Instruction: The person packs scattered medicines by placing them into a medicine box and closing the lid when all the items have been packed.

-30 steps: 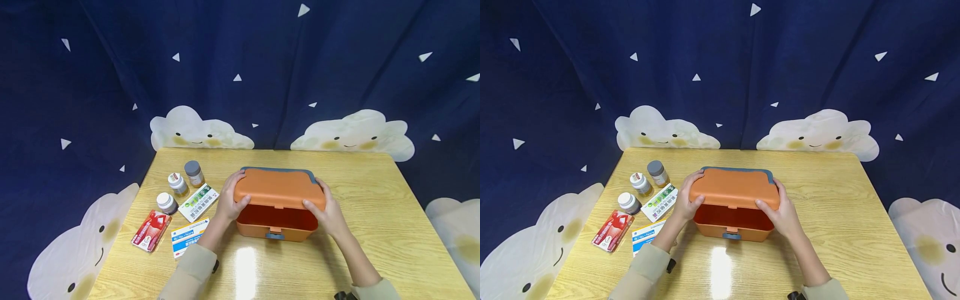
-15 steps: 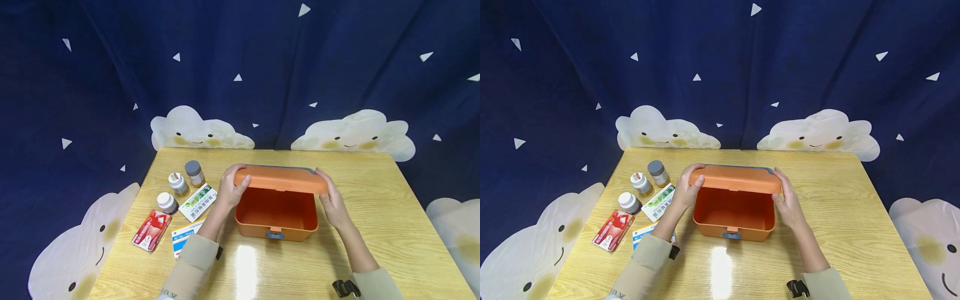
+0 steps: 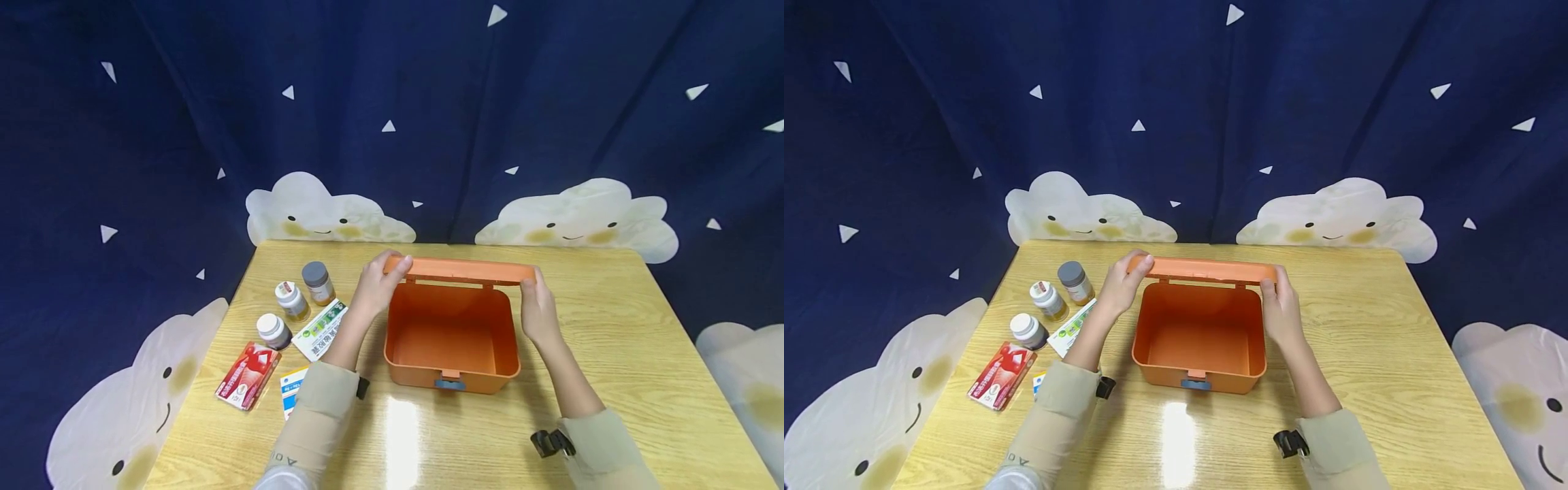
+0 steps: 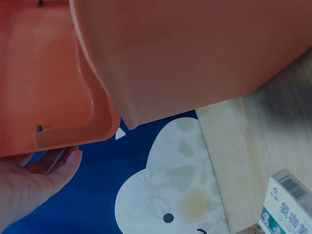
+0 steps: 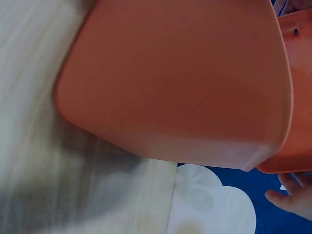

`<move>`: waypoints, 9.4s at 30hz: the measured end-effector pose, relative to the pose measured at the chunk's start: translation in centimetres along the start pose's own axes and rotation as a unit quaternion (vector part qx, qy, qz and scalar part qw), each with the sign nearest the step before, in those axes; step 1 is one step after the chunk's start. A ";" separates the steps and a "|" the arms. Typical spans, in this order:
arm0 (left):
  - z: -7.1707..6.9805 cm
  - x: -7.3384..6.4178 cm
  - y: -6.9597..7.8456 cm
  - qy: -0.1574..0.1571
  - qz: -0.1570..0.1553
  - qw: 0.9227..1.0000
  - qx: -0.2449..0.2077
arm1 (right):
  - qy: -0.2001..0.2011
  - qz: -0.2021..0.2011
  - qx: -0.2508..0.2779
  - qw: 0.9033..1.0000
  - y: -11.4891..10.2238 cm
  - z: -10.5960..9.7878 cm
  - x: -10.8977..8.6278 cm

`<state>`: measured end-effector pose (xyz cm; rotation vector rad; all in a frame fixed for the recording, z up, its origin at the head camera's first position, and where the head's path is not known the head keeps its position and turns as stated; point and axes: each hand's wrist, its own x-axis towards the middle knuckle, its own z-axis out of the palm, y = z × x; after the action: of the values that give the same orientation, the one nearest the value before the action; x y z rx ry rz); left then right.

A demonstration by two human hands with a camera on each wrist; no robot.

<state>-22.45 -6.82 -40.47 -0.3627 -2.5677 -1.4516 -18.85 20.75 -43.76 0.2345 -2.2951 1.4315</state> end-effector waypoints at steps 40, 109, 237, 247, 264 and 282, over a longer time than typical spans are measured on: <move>5.3 3.0 -6.4 0.047 -0.060 0.974 -0.211 | -0.022 0.154 0.046 0.987 5.4 3.8 3.6; 7.9 3.9 -11.4 0.030 -0.205 0.973 -0.102 | -0.177 0.292 -0.050 0.939 5.8 3.8 4.2; -1.9 -11.3 -11.0 -0.009 0.088 0.946 0.313 | -0.221 0.078 -0.409 0.882 1.9 0.8 -3.8; -2.4 -14.0 -12.8 -0.038 0.059 0.940 0.334 | -0.223 0.080 -0.405 0.883 1.8 0.8 -3.8; -2.8 -17.1 -14.6 -0.041 0.019 0.950 0.309 | -0.215 0.076 -0.404 0.886 1.8 0.8 -3.9; -3.7 -18.5 -15.8 -0.041 -0.011 0.940 0.338 | -0.217 0.079 -0.400 0.887 1.9 0.9 -3.9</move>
<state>-9.29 -20.24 -56.39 -0.2869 -2.9265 -0.4878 -16.22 20.54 -47.36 0.1151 -3.1117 0.3911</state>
